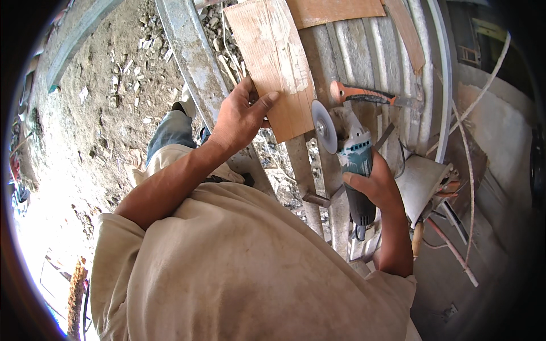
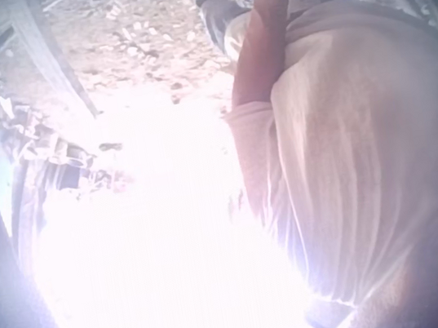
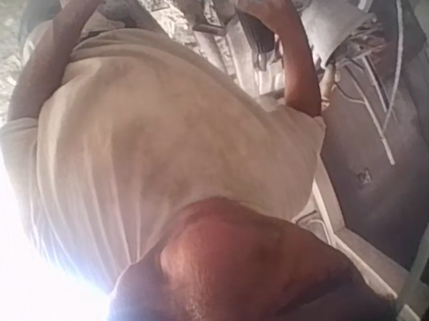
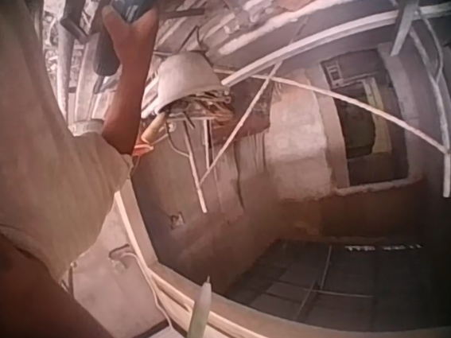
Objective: The person measures and marks a wooden plank with a ruler and pencil, then uses an angle grinder to cut the plank into smaller pieces. The person repeats the measuring, marking, and cutting process on the same plank multiple times.
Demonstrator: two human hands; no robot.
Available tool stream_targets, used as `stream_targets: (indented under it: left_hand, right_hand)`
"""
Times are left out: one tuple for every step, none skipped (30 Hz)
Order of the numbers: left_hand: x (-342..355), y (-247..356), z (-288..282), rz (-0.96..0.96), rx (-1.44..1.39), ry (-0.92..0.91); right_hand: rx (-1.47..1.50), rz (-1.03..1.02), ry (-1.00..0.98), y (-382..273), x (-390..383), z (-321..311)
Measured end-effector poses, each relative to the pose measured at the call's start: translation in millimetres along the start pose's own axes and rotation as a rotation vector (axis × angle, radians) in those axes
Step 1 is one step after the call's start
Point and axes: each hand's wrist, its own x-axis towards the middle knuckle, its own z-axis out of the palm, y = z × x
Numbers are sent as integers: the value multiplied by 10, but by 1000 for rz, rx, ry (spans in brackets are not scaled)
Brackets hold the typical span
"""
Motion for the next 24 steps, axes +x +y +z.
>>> stream_targets:
  left_hand:
    - [-4,10,5,-4,-15,1]
    - [-9,27,4,-9,-7,-1]
    - [-14,47,2,-14,2,-3]
    - [-17,60,0,-19,10,-5]
    - [-17,66,-1,-26,15,-5]
    - [-15,70,-2,-34,20,-4]
    - [-14,75,-3,-41,26,-4]
    - [-17,88,0,-43,33,0]
    - [-23,104,8,-45,41,5]
    - [-25,112,13,-48,48,9]
    - [-23,102,16,-39,15,8]
    - [-20,80,20,-30,-17,6]
    - [-17,60,21,-21,-50,5]
    - [-13,41,15,-24,-49,2]
    - [-8,24,6,-27,-47,0]
    - [-6,16,-2,-29,-46,-3]
    - [-5,23,-3,-34,-39,-3]
    - [-8,38,-2,-39,-32,-2]
    - [-8,49,-1,-44,-25,-2]
    - [-8,53,1,-50,-25,-1]
    - [-7,56,5,-55,-26,0]
    - [-7,56,6,-61,-27,1]
    - [-4,48,6,-52,-39,-1]
    - [-2,33,6,-43,-51,-3]
  right_hand:
    - [1,-6,1,-13,2,5]
    - [1,-3,-1,-27,2,9]
    - [0,-1,-3,-42,1,12]
    - [0,2,-5,-54,0,11]
    - [-7,6,-8,-65,4,9]
    - [-15,10,-11,-75,8,6]
    - [-23,14,-14,-81,11,4]
    - [-10,5,-15,-79,18,6]
    - [3,-5,-16,-70,27,9]
    - [16,-14,-17,-62,36,13]
    - [25,-24,-20,-57,44,16]
    - [35,-34,-22,-54,57,18]
    - [45,-43,-25,-55,65,19]
    - [38,-51,-30,-62,72,14]
    - [31,-58,-34,-72,76,4]
    - [26,-55,-35,-91,81,3]
    - [23,-53,-36,-106,84,1]
    - [21,-41,-32,-135,87,9]
    - [21,-43,-31,-141,92,10]
    - [21,-45,-31,-148,94,12]
    - [22,-61,-34,-139,95,10]
    - [27,-68,-37,-143,98,10]
    - [31,-74,-38,-147,98,11]
    - [38,-70,-40,-166,102,15]
